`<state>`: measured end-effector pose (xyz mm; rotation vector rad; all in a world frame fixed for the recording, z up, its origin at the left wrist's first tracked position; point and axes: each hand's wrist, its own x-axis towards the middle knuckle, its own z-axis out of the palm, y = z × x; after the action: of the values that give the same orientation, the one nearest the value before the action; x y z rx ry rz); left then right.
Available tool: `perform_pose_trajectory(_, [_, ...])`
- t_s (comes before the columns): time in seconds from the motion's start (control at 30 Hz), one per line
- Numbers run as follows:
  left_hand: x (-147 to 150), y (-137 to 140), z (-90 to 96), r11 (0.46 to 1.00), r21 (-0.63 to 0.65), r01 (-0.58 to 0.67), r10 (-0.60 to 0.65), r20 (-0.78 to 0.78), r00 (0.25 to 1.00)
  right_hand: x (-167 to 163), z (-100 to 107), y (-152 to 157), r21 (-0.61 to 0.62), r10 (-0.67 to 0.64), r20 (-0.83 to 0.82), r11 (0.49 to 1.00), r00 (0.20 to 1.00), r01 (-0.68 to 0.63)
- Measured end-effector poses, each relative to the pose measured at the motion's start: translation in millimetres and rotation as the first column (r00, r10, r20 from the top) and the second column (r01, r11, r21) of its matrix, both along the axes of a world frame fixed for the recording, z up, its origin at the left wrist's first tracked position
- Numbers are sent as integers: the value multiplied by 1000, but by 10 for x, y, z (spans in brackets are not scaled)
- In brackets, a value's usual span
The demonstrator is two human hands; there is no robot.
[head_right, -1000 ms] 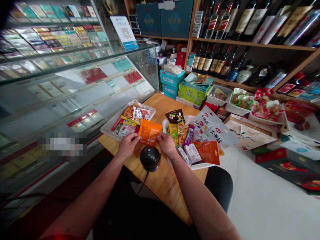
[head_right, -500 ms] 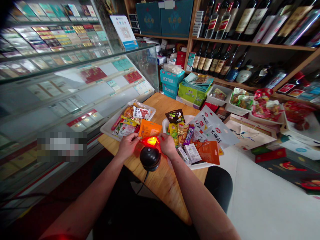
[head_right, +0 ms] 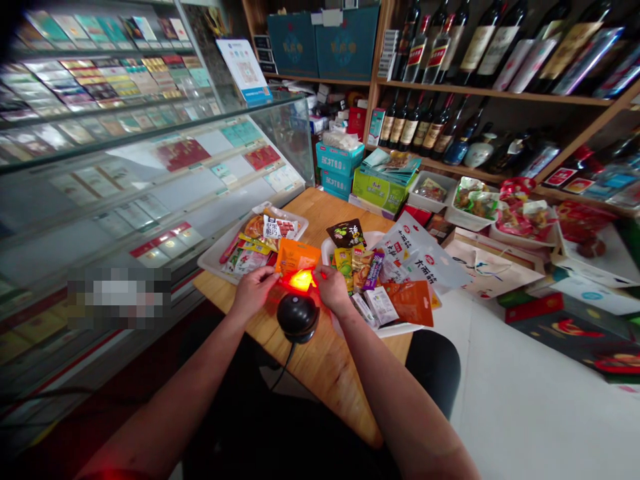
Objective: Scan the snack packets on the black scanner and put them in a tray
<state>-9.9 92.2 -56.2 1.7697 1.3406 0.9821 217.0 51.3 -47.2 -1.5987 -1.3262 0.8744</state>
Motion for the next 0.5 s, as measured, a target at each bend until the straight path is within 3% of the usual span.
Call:
perform_pose_trajectory(0.27, [66,-8,168,999,11,38,-38,54,998,46,115,-59,52,16,-41,999,999,-14])
perform_pose_trajectory(0.5, [285,-27,470,991,96,90,-90,4,996,231,420,-124,165,-61,51,985,997,52])
